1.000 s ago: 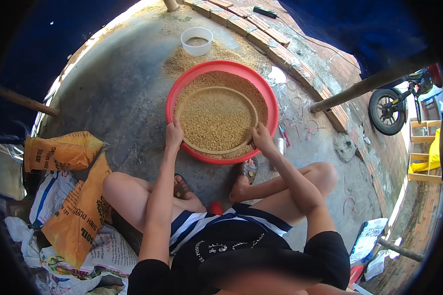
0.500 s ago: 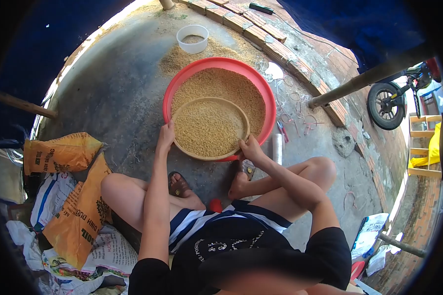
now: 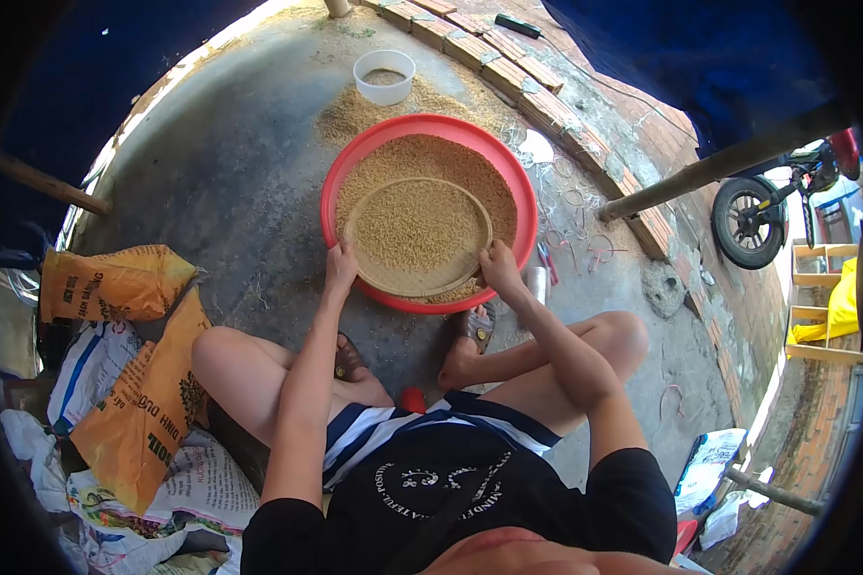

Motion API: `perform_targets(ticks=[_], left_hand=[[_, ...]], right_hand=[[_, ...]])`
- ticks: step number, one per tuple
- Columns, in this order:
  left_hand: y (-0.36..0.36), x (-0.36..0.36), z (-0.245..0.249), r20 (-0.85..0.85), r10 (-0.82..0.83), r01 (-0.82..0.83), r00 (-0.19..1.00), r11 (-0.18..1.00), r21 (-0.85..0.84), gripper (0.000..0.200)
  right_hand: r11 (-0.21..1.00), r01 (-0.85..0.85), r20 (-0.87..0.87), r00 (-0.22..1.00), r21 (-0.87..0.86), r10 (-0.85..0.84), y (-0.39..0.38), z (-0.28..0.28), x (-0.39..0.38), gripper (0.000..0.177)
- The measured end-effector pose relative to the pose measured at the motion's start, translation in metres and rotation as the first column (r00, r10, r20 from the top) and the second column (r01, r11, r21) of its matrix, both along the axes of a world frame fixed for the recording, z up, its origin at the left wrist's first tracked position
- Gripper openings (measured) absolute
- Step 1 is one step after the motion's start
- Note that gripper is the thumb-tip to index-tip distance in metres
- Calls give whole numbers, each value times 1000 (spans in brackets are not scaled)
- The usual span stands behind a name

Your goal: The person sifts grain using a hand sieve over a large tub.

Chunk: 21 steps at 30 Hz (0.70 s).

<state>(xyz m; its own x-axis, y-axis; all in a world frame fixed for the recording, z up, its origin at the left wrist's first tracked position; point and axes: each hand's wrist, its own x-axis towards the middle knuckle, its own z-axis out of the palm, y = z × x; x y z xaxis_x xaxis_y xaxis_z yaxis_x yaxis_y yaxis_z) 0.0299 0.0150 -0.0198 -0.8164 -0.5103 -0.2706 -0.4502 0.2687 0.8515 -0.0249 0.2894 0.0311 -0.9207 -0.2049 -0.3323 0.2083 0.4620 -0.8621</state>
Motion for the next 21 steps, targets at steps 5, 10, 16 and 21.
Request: perform_targets(ticks=[5,10,16,21], left_hand=[[-4,-9,61,-337,27,-82,941,985,-151,44],[1,-9,123,-633,147,-90,760,988,122,42],[-21,-14,-34,-214,76,-113,974,980,-164,49],[-19,-14,14,-111,59,-75,992,987,-145,48]], right_hand=[[996,-10,-290,957,-89,-16,-9,39,-6,31],[981,-46,-412,911,-189,-36,-10,61,-11,34],[999,-7,-115,993,-33,3,-11,-22,-28,23],[1000,1,6,1000,9,-1,-9,4,-24,23]])
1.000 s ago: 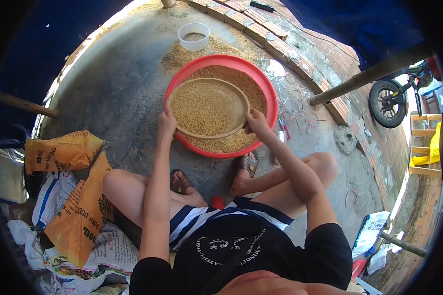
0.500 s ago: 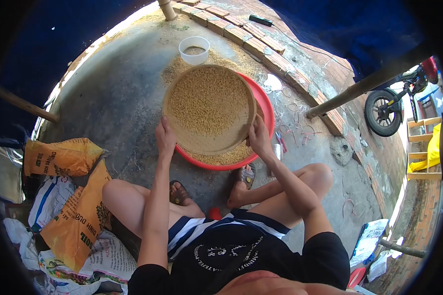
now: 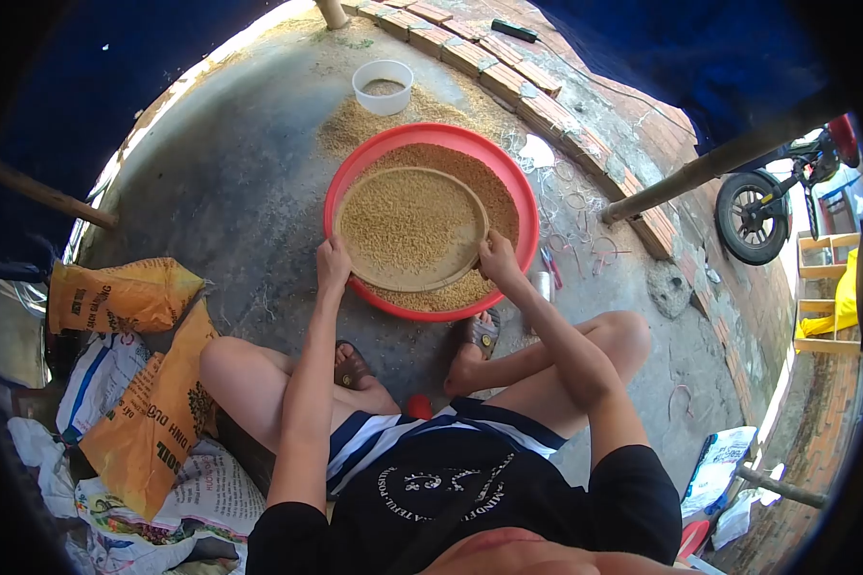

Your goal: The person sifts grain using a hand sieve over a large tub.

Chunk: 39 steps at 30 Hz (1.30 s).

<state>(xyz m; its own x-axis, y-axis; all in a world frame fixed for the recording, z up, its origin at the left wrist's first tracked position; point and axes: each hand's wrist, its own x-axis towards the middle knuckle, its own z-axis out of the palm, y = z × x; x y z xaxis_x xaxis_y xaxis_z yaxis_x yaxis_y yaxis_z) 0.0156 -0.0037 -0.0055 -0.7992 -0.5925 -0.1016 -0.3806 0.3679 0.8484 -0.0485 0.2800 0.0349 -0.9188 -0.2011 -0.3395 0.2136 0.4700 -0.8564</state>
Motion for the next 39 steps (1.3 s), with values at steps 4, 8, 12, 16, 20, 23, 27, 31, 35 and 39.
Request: perform_targets(ticks=[4,8,12,16,20,23,27,31,35,39], left_hand=[[8,2,87,-322,38,-23,946,998,51,42],[-2,-12,88,-603,41,-37,796,999,19,38],[-3,-15,43,-39,56,-59,998,994,-92,44],[11,2,25,92,127,-142,988,975,171,47],[4,6,40,46,62,-68,997,987,147,46],[7,8,91,-337,38,-42,941,999,-5,45],[3,1,95,-531,-12,-57,847,992,-112,44],[-9,1,-8,-153,44,-51,987,998,-43,45],[-2,5,-17,-34,67,-64,997,994,93,46],[5,10,70,-158,70,-69,985,998,12,47]], right_hand=[[982,-44,-351,936,-183,-24,-5,80,15,28],[980,-73,-493,869,-186,-29,-11,75,0,37],[978,-41,-318,948,-205,-27,-14,6,-22,27],[998,1,140,990,-61,8,-6,1,-3,21],[996,-32,40,999,-86,36,-4,29,9,23],[973,-20,-232,972,-229,-35,-8,74,18,28],[966,-39,-406,911,-256,-71,-16,48,8,34],[980,3,-164,986,-199,-37,-16,-14,0,27],[997,10,-13,1000,-80,-11,-8,-2,3,24],[981,-32,-220,975,-191,-11,-8,40,7,27]])
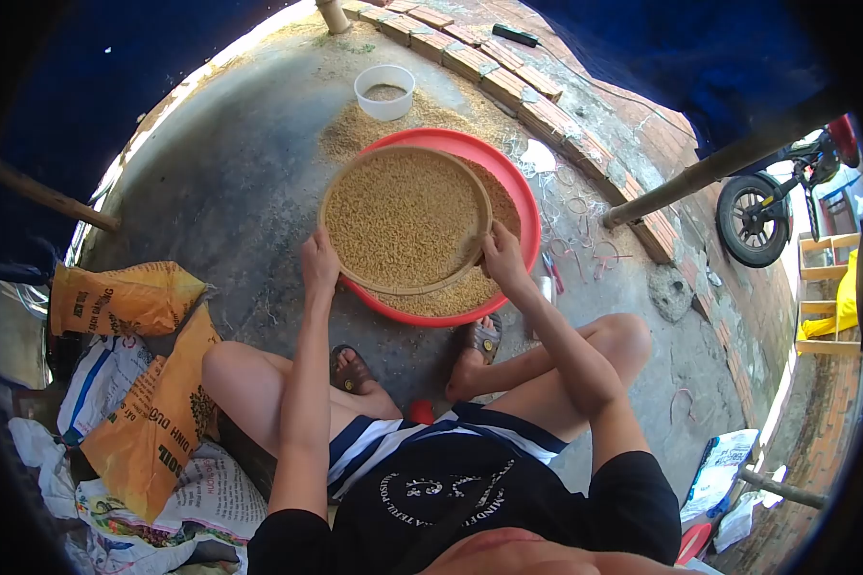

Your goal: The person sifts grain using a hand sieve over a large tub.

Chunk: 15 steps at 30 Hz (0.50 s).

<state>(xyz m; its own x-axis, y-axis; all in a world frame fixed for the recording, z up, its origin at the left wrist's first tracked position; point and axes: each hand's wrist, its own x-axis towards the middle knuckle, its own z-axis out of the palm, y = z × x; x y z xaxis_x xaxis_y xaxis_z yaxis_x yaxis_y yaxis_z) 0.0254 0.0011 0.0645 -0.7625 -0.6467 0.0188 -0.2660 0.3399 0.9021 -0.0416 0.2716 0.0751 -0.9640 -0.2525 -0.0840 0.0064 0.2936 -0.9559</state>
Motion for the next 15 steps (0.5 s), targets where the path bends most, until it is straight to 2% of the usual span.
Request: perform_targets(ticks=[1,3,4,6,7,8,9,10,11,12,13,15], left_hand=[[2,1,21,-8,-4,4,1000,1000,-1,47],[5,3,50,-348,-11,18,937,1000,18,47],[4,-2,48,-349,-10,18,937,1000,20,47],[0,-8,32,-474,-20,-7,880,998,-56,46],[-4,-10,6,-469,-13,-13,883,999,-52,46],[-11,-10,-32,-226,3,-17,974,998,-60,46],[-14,-8,-53,29,21,-19,999,997,-69,47],[-9,0,-50,41,32,-29,999,997,-70,47],[3,5,-49,150,29,-25,988,999,-23,47],[10,7,-45,249,18,-24,968,999,23,48],[6,5,-49,245,16,-22,970,1000,22,48],[-2,-1,-59,37,1,-2,999,1000,23,46]], right_hand=[[1000,4,-8,1000,-1,-4,0,20,4,27],[991,-20,-162,987,-135,-2,-1,55,12,32],[990,-30,-227,974,-141,-3,-2,57,13,35],[990,-26,-180,984,-139,0,-6,33,6,34],[990,-20,-139,990,-141,0,-9,13,0,33],[992,-2,-97,995,-125,-10,-11,-12,-4,29],[992,-9,-90,996,-123,-2,-9,-29,-4,29],[1000,-2,29,1000,-16,3,-7,-42,-1,27],[996,1,144,990,94,-14,-2,-53,2,25],[997,27,179,983,66,-39,-2,-51,4,22],[998,30,174,984,64,-40,-2,-47,3,22],[999,19,231,972,44,-29,0,-30,2,25]])
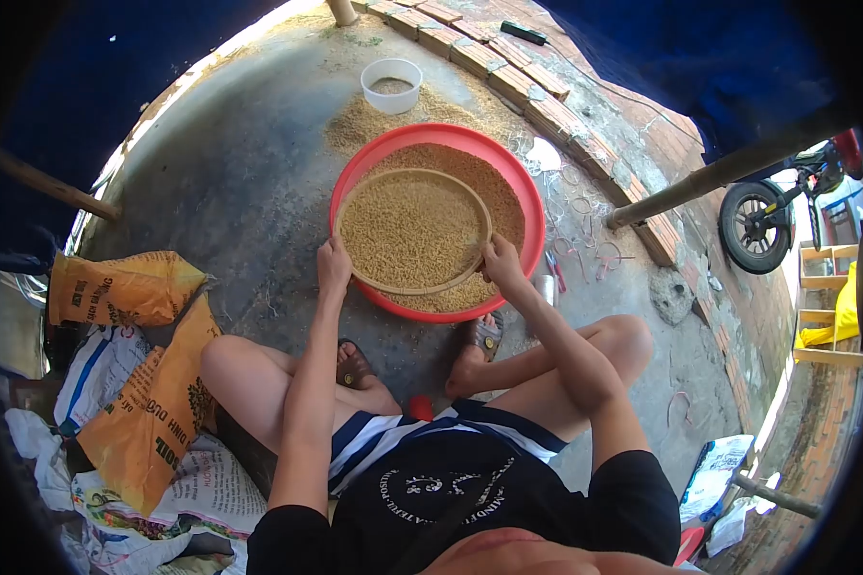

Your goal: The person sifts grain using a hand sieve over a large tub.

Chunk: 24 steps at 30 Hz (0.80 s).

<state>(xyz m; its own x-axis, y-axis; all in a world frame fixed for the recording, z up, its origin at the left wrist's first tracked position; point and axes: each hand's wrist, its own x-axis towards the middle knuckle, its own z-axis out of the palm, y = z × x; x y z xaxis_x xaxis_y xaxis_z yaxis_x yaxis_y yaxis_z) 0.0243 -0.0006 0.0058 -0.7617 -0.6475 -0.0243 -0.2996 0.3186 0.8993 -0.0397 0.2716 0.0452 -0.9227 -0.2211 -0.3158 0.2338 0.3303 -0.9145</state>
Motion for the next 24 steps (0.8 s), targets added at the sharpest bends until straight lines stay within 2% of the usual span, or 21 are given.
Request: perform_targets(ticks=[1,3,4,6,7,9,10,12,13,14,16,18,20,21,22,23,24], left_hand=[[4,0,22,-6,-3,3,1000,1000,0,46],[9,2,71,-211,20,-40,977,995,-94,43],[8,1,88,-216,17,-38,976,995,-94,43],[8,2,109,-470,-56,51,881,998,-22,46],[6,1,98,-463,-54,51,885,999,-18,46],[-4,-9,57,-331,-18,-26,944,991,-131,43],[-4,-6,35,-327,-14,-30,945,991,-128,43],[-4,1,-8,98,-16,18,995,1000,-23,46],[-3,2,-26,109,-15,17,994,1000,-23,46],[-2,4,-42,87,-2,5,996,999,-40,48],[2,0,-27,47,5,-2,999,998,-63,49],[5,0,1,-33,-10,6,999,991,-134,47],[7,1,49,-95,-6,-5,995,993,-120,46],[8,1,69,-153,1,-17,988,994,-104,45],[10,0,86,-157,-3,-14,988,994,-104,45],[13,-1,100,-325,-14,-5,946,998,-57,43],[14,0,106,-481,-14,10,877,1000,-11,42]], right_hand=[[1000,3,-6,1000,0,-3,0,11,-1,25],[988,-38,-316,949,-149,-11,-1,36,-2,29],[988,-35,-321,947,-149,-14,-3,56,1,29],[981,-31,-453,890,-192,-60,-6,88,10,33],[982,-30,-445,893,-189,-59,-7,77,9,33],[980,-25,-360,931,-200,-49,-10,34,-1,31],[980,-28,-357,933,-197,-45,-9,13,-1,31],[997,-29,-97,995,-75,22,-7,-26,-2,28],[1000,-5,-75,997,-24,3,-4,-37,-1,25],[1000,-3,-65,998,-26,1,-1,-38,4,25],[999,32,61,998,15,-33,-2,-23,2,25],[1000,24,16,1000,19,-25,-3,-4,2,25],[993,6,-146,989,-121,-23,-5,21,1,28],[992,8,-150,988,-122,-27,-5,40,3,28],[985,-19,-255,967,-172,-26,-5,61,7,31],[975,-52,-354,935,-217,-29,-4,71,8,34],[975,-52,-353,935,-215,-28,-5,69,6,34]])
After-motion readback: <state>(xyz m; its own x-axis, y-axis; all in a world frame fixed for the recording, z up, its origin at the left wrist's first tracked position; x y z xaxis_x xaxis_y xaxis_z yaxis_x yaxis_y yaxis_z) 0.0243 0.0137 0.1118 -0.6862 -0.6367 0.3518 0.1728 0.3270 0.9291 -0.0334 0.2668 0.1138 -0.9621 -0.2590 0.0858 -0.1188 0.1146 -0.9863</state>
